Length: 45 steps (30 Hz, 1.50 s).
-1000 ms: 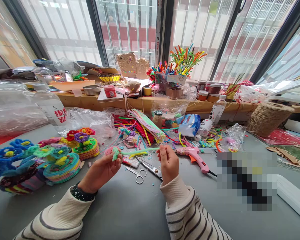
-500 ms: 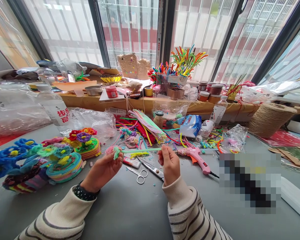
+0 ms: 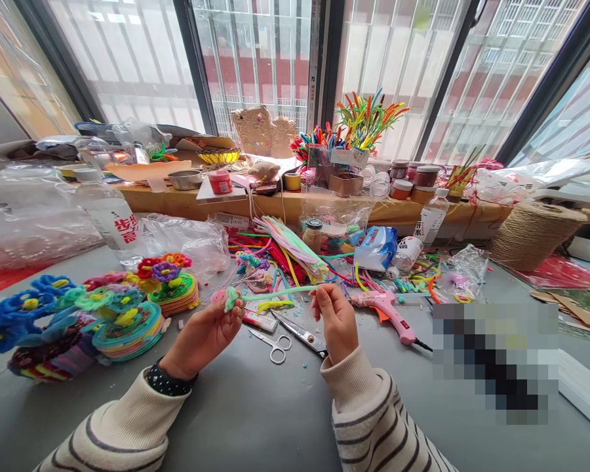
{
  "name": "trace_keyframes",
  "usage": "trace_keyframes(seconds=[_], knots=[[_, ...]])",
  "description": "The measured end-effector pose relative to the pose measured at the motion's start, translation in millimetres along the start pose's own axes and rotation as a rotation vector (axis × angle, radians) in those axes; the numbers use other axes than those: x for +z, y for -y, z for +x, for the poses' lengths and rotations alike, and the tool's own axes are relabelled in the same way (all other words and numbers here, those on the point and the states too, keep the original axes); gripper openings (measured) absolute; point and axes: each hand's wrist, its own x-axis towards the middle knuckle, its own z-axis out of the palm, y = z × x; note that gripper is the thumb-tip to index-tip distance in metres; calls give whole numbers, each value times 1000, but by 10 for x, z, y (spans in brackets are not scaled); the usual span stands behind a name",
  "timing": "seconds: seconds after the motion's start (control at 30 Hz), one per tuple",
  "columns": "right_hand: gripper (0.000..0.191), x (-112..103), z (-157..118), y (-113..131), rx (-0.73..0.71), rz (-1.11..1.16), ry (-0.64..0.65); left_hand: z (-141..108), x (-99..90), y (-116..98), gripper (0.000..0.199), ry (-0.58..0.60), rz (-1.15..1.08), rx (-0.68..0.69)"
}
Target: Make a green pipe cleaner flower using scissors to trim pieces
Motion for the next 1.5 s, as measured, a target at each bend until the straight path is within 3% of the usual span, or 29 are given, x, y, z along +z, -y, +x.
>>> trace_keyframes(seconds=[0.4, 0.73, 0.9, 1.2, 1.43, 1.5], knots=[[24, -29, -20, 48, -135, -195, -17, 6, -21, 11, 21, 14, -14, -20], [25, 6, 14, 53, 99, 107, 20, 19, -8, 16, 22, 14, -12, -16], [27, -2, 31, 17, 196, 93, -22, -3, -33, 7, 18, 131, -3, -5], [49, 9, 35, -32, 340, 248, 55, -65, -47, -21, 13, 408, -19, -31], [33, 18, 23, -94, 386, 196, 67, -51, -39, -13, 15, 476, 12, 7], [28, 35, 8, -72, 428, 299, 128, -43, -33, -12, 16, 483, 22, 42]])
